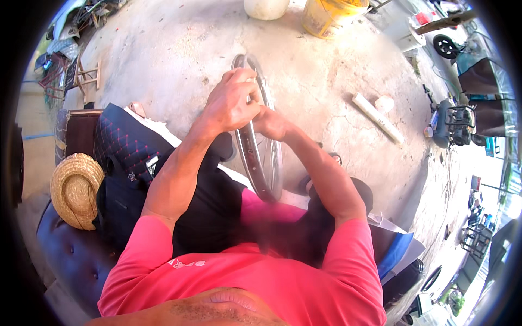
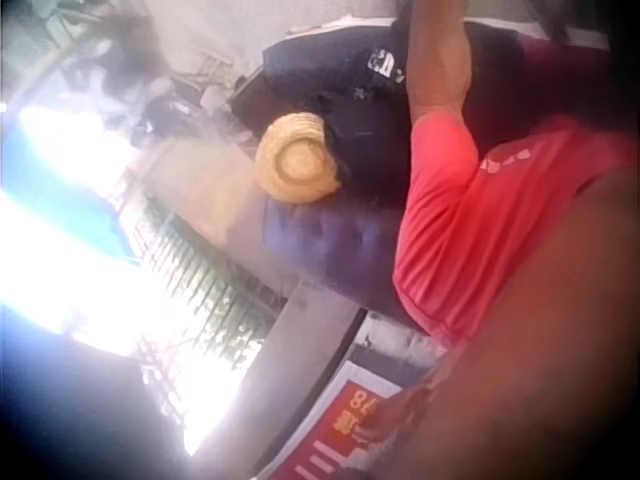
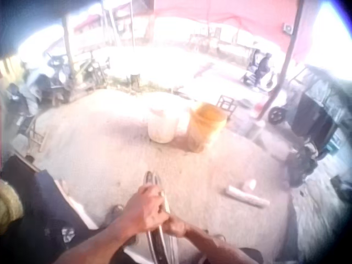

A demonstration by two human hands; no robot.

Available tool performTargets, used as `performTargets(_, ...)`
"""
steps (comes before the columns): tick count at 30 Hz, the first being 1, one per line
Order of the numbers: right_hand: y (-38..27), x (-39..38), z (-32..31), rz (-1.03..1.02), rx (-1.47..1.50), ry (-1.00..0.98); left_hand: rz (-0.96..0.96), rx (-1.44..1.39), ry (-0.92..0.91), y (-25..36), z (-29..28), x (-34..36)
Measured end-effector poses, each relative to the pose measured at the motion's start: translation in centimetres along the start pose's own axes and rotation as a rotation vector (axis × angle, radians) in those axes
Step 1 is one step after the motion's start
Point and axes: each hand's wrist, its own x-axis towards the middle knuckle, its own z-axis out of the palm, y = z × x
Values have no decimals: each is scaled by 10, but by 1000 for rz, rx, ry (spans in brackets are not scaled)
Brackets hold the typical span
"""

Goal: The person threads spokes into a bicycle wheel rim and hub by hand while sitting.

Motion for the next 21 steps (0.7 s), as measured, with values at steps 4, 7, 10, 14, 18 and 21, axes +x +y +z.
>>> performTargets(4,-5,6,-3,-72,15,-27,26,-6,-11,-7,-3,2)
performTargets(7,-13,8,-3,-159,-244,-18,27,-5,-37,-12,-7,4)
performTargets(10,-20,4,4,-125,-406,27,-31,-18,-67,-8,-13,2)
performTargets(14,12,11,3,-153,-142,58,16,-9,-86,-15,-11,2)
performTargets(18,10,15,-5,-66,-72,12,22,14,-52,-19,-3,2)
performTargets(21,2,18,6,19,108,38,0,55,-33,-12,-2,0)
